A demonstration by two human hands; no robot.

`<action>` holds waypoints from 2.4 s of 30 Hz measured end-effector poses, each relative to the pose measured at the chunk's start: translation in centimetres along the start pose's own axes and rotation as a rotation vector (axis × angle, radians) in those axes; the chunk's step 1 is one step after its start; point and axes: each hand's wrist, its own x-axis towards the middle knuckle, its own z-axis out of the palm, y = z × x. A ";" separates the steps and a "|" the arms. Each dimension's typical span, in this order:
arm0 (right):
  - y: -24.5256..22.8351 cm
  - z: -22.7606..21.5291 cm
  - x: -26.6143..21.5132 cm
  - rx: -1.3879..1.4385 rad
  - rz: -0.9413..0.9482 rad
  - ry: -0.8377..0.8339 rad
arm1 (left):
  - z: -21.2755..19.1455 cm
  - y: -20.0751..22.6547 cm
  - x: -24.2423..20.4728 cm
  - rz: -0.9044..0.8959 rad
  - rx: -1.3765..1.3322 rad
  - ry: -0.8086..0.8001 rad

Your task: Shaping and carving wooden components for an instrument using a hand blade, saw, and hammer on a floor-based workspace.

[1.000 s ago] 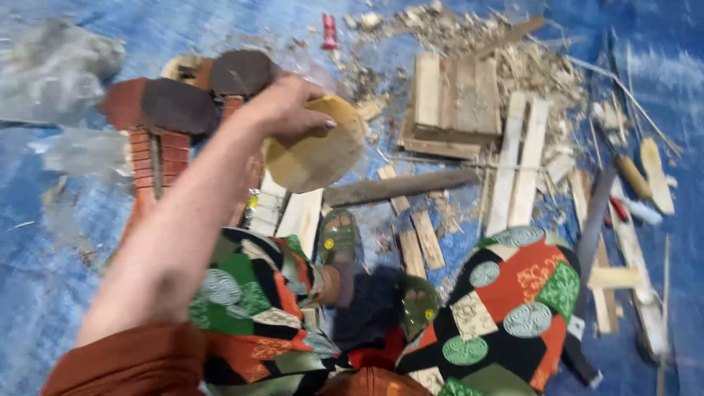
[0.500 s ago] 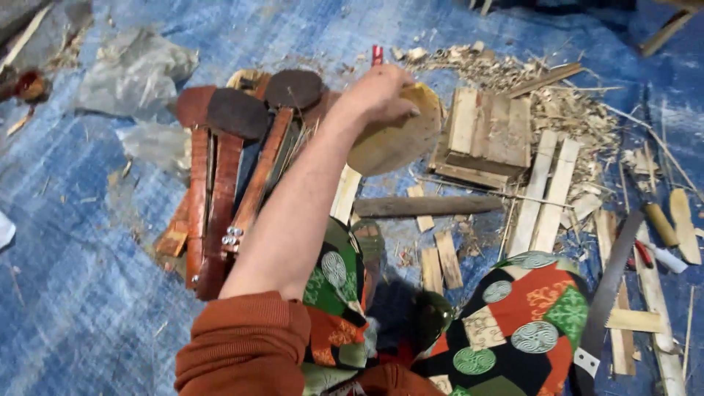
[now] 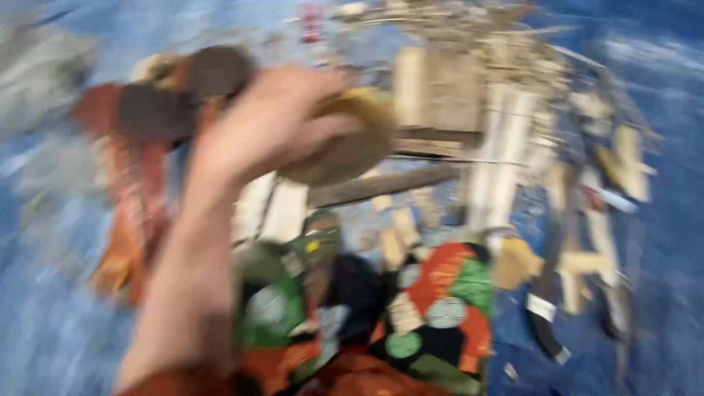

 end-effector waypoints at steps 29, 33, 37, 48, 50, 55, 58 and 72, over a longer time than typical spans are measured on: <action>56.6 2.6 0.4 -0.304 0.782 0.205 | -1.4 -7.2 1.5 -0.756 0.344 -0.647; 62.4 -3.6 8.5 -0.243 0.696 0.363 | -0.8 -7.8 1.6 -0.748 0.306 -0.711; 65.8 -2.8 13.0 -0.257 1.068 0.217 | -1.1 -6.5 3.7 -0.858 0.339 -0.793; 66.0 -1.0 11.3 -0.068 1.055 0.344 | -1.3 -7.1 2.6 -0.930 0.218 -0.846; 66.8 -0.9 9.8 -0.047 0.964 0.440 | -1.4 -7.2 1.9 -0.912 0.184 -0.833; 65.1 -2.8 10.6 -0.054 0.790 0.489 | -1.0 -8.1 0.9 -0.953 0.204 -0.926; 65.5 -2.7 10.2 -0.050 0.749 0.458 | -1.0 -8.2 0.4 -0.936 0.193 -0.929; 59.2 4.2 9.3 -0.147 1.100 0.049 | 5.1 -5.6 3.2 -0.325 -0.108 -0.677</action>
